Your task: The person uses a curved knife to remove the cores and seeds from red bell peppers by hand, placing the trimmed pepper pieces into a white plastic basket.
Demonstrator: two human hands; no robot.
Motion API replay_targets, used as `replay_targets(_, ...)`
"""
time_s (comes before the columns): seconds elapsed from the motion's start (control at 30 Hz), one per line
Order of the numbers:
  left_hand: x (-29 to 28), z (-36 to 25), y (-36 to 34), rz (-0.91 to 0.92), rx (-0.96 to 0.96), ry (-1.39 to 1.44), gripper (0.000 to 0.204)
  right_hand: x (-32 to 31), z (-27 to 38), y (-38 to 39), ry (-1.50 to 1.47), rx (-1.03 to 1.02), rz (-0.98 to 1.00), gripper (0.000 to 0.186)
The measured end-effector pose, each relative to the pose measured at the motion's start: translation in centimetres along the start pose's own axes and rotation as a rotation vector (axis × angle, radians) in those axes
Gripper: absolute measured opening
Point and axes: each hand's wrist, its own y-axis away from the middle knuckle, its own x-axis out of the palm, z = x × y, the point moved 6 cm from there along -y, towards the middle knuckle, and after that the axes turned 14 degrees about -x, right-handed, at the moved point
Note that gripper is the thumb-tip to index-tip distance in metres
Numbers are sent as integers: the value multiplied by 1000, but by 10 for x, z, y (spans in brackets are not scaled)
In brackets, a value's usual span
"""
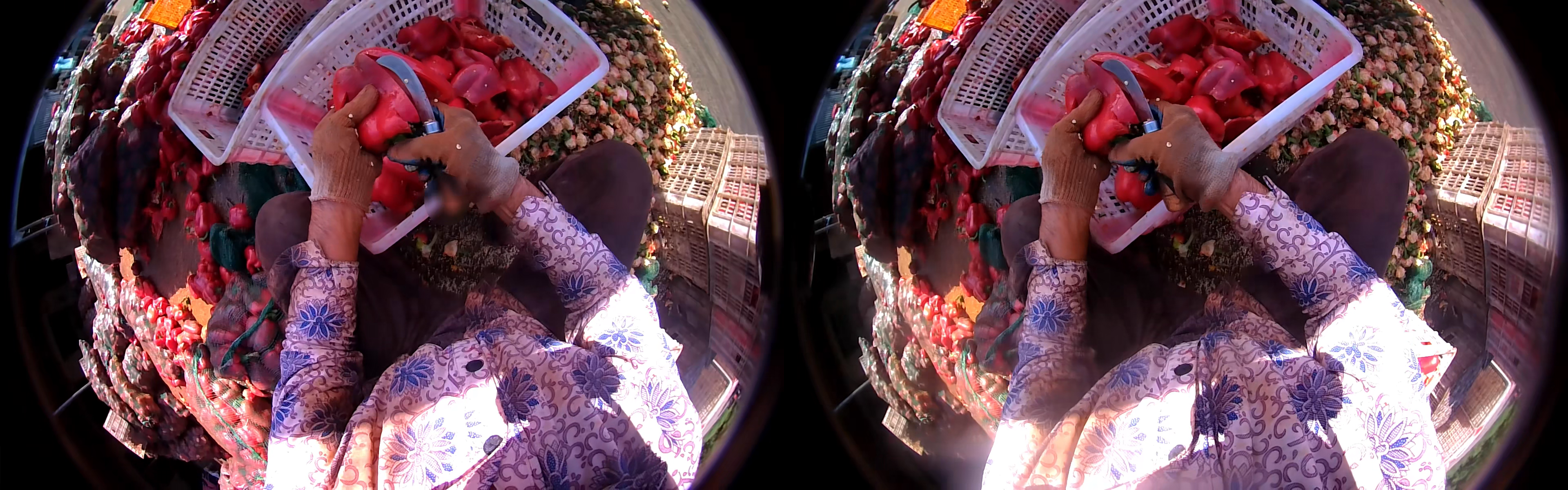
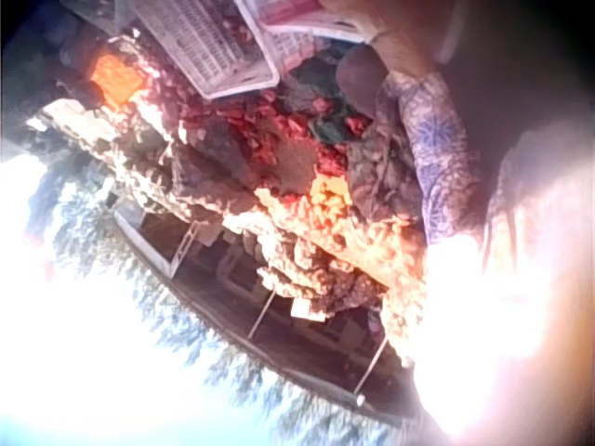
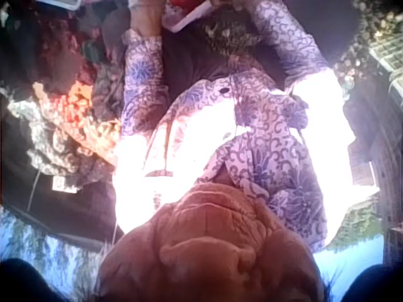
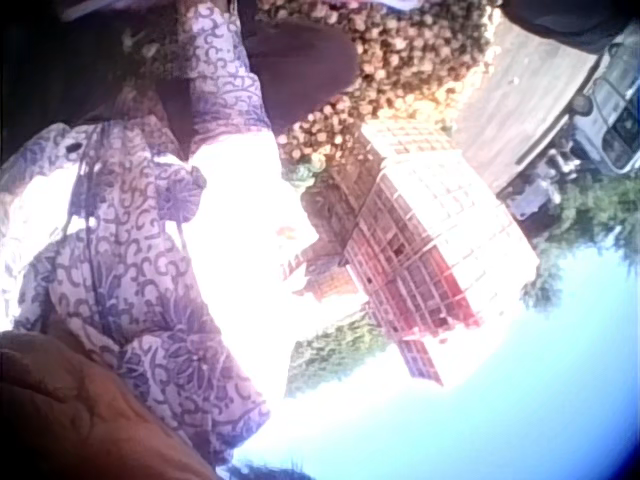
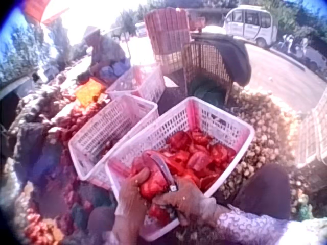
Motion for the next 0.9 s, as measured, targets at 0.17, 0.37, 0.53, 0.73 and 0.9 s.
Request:
replay_targets(0.17,4,18,-9,88,-218,161,37,-15,12,22,430,-659,227,21)
replay_targets(0.37,0,21,-25,163,-238,191,46,-38,36,57,353,-664,226,21)
replay_targets(0.53,21,8,-4,136,-401,492,30,-135,36,80,-178,-422,-347,24)
replay_targets(0.73,69,11,8,145,-352,55,35,-178,7,81,-892,-235,-406,40)
replay_targets(0.9,36,-61,81,106,10,-54,44,-114,6,60,-195,-195,-300,56)
